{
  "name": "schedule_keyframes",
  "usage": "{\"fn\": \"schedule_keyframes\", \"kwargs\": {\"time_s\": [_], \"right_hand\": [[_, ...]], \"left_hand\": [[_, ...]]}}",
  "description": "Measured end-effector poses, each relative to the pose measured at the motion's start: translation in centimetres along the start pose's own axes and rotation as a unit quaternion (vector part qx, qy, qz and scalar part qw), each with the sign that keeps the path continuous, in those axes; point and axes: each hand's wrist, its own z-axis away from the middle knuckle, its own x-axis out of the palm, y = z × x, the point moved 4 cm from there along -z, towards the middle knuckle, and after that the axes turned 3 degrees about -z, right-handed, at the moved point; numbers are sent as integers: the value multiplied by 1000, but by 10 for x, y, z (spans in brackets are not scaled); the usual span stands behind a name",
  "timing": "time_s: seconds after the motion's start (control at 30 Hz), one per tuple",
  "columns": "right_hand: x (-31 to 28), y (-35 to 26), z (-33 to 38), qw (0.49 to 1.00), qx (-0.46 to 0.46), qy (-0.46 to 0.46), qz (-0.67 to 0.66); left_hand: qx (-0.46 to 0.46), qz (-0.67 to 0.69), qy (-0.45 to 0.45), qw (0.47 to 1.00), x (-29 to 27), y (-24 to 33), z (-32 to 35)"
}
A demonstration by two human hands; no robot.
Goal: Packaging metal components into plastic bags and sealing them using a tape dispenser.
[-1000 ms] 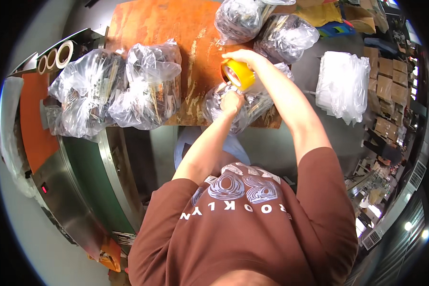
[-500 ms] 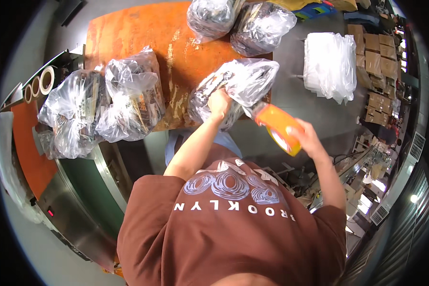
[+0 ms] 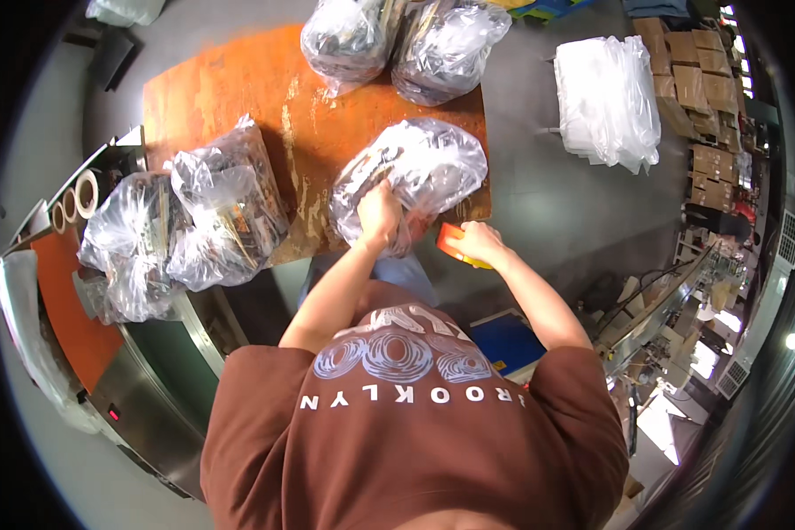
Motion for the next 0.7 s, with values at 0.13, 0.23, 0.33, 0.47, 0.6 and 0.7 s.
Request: {"fn": "schedule_keyframes", "kwargs": {"time_s": [0.13,0.23,0.33,0.47,0.6,0.7], "right_hand": [[3,8,8,995,6,36,92],[14,12,9,989,3,39,142],[40,24,1,985,28,3,171],[76,123,22,968,105,-72,215],[26,175,87,933,253,23,-257],[-26,148,127,867,6,221,-447]], "left_hand": [[27,-2,21,999,6,-1,14],[80,-10,48,996,19,-2,26],[37,-12,43,998,19,1,32],[56,46,129,989,-25,-3,11],[74,-41,-52,995,-35,2,7],[162,-149,-86,972,-94,72,42]]}}
